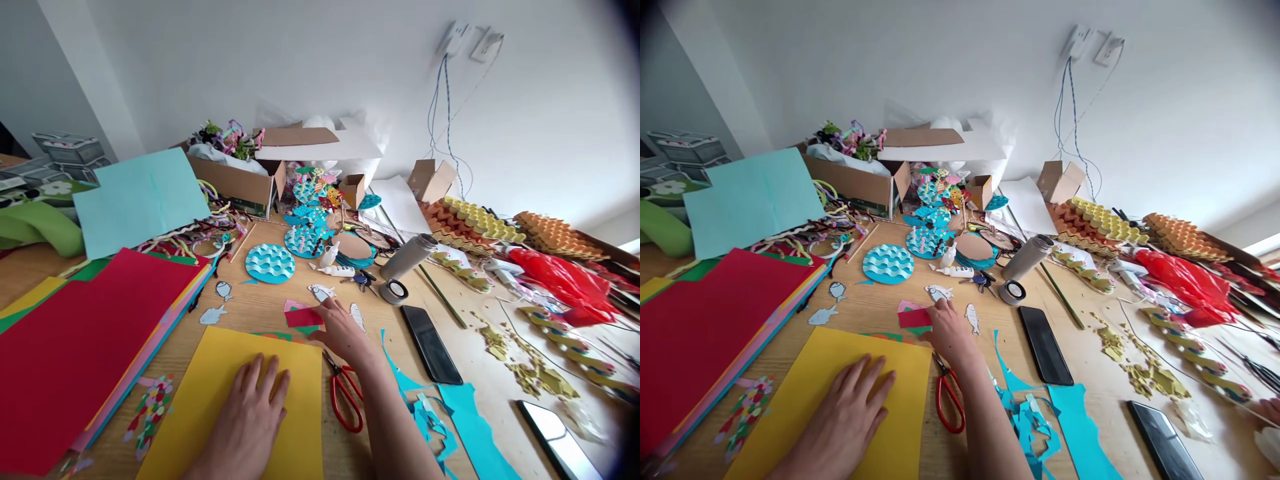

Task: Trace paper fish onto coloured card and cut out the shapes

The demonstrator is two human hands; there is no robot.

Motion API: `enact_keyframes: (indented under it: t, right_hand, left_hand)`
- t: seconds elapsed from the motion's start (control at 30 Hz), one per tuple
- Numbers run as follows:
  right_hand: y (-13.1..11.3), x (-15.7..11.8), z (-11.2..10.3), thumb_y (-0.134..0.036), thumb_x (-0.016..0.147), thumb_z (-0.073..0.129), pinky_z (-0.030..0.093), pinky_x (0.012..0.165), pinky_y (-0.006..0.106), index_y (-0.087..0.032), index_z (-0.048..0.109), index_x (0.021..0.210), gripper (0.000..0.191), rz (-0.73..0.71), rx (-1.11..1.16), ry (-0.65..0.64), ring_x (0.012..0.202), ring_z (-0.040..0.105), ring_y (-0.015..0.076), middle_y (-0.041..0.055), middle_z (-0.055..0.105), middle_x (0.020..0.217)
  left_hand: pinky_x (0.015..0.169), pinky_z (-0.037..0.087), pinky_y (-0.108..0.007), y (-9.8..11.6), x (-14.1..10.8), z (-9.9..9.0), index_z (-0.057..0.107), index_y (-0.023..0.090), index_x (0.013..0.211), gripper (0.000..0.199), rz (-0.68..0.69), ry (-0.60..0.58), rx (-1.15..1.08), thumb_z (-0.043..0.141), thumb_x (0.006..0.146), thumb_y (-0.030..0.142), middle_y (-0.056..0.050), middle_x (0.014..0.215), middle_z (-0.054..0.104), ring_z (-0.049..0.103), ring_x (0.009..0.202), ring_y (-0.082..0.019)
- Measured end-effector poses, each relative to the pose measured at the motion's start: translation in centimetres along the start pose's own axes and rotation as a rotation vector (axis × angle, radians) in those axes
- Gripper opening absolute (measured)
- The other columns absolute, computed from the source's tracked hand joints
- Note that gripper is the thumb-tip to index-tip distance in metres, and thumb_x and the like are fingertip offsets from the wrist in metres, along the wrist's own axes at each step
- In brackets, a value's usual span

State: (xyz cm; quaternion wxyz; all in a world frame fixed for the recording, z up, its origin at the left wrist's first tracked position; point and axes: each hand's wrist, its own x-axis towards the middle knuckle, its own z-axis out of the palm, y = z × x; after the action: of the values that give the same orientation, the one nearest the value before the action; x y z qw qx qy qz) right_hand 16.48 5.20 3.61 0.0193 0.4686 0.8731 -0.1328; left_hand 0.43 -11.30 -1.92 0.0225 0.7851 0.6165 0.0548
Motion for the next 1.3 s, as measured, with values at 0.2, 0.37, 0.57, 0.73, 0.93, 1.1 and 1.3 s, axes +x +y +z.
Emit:
enact_keyframes:
  t: [0.2, 0.37, 0.57, 0.73, 0.93, 1.1, 1.3]
  right_hand:
    - [-0.3, 0.0, 0.0, -0.018, 0.074, 0.075, 0.042, 0.083, 0.035, -0.014, 0.067, 0.087, 0.016, -0.020, -0.026, -0.011, 0.098, 0.054, 0.0269, 0.0116, 0.062, 0.097]
    - [-0.6, -0.2, 0.0, -0.018, 0.075, 0.074, 0.042, 0.081, 0.033, -0.015, 0.065, 0.090, 0.018, -0.023, -0.022, -0.016, 0.097, 0.054, 0.0259, 0.0115, 0.061, 0.099]
    - [-1.1, 0.2, 0.3, -0.023, 0.079, 0.071, 0.040, 0.090, 0.035, -0.013, 0.064, 0.102, 0.026, -0.012, -0.010, 0.022, 0.105, 0.051, 0.0285, 0.0145, 0.059, 0.106]
    - [-1.1, 0.4, 0.6, -0.023, 0.080, 0.070, 0.040, 0.089, 0.036, -0.015, 0.066, 0.099, 0.022, -0.004, -0.005, 0.046, 0.104, 0.050, 0.0291, 0.0141, 0.058, 0.106]
    - [-0.8, 0.5, 1.0, -0.020, 0.079, 0.069, 0.040, 0.089, 0.034, -0.014, 0.064, 0.098, 0.020, -0.004, 0.032, 0.051, 0.103, 0.051, 0.0264, 0.0131, 0.058, 0.106]
    - [-0.7, 0.5, 1.3, -0.018, 0.080, 0.068, 0.038, 0.092, 0.034, -0.015, 0.063, 0.095, 0.016, -0.008, 0.064, 0.060, 0.103, 0.051, 0.0253, 0.0118, 0.058, 0.104]
    - [-0.9, 0.7, 1.1, -0.012, 0.077, 0.067, 0.039, 0.089, 0.032, -0.015, 0.061, 0.094, 0.018, 0.018, 0.091, 0.056, 0.099, 0.051, 0.0239, 0.0097, 0.059, 0.101]
  left_hand:
    - [0.098, 0.040, -0.053, 0.0, -0.1, 0.2, 0.056, 0.027, 0.130, 0.042, 0.006, 0.008, 0.006, 0.051, 0.089, 0.024, -0.010, 0.136, 0.054, 0.047, 0.124, -0.035]
    - [0.098, 0.039, -0.053, 0.0, -0.1, 0.2, 0.057, 0.027, 0.128, 0.039, -0.005, 0.020, 0.000, 0.051, 0.090, 0.032, -0.010, 0.135, 0.055, 0.047, 0.124, -0.034]
    - [0.096, 0.042, -0.053, 0.0, -0.2, 0.1, 0.057, 0.026, 0.128, 0.043, 0.020, 0.045, 0.047, 0.053, 0.086, 0.020, -0.009, 0.135, 0.056, 0.049, 0.122, -0.034]
    - [0.095, 0.043, -0.053, 0.1, 0.1, -0.1, 0.058, 0.025, 0.128, 0.048, 0.024, 0.025, 0.050, 0.055, 0.081, 0.014, -0.010, 0.134, 0.057, 0.050, 0.121, -0.035]
    - [0.095, 0.043, -0.055, 0.0, 0.1, -0.1, 0.057, 0.024, 0.129, 0.051, 0.030, 0.014, 0.054, 0.054, 0.080, 0.012, -0.011, 0.135, 0.056, 0.050, 0.121, -0.037]
    - [0.096, 0.042, -0.055, 0.0, 0.2, -0.1, 0.057, 0.025, 0.129, 0.050, 0.028, -0.003, 0.042, 0.054, 0.081, 0.012, -0.011, 0.135, 0.055, 0.049, 0.122, -0.037]
    - [0.096, 0.042, -0.054, 0.0, 0.0, -0.2, 0.057, 0.024, 0.129, 0.050, 0.036, 0.004, 0.052, 0.054, 0.081, 0.012, -0.011, 0.135, 0.056, 0.049, 0.122, -0.036]
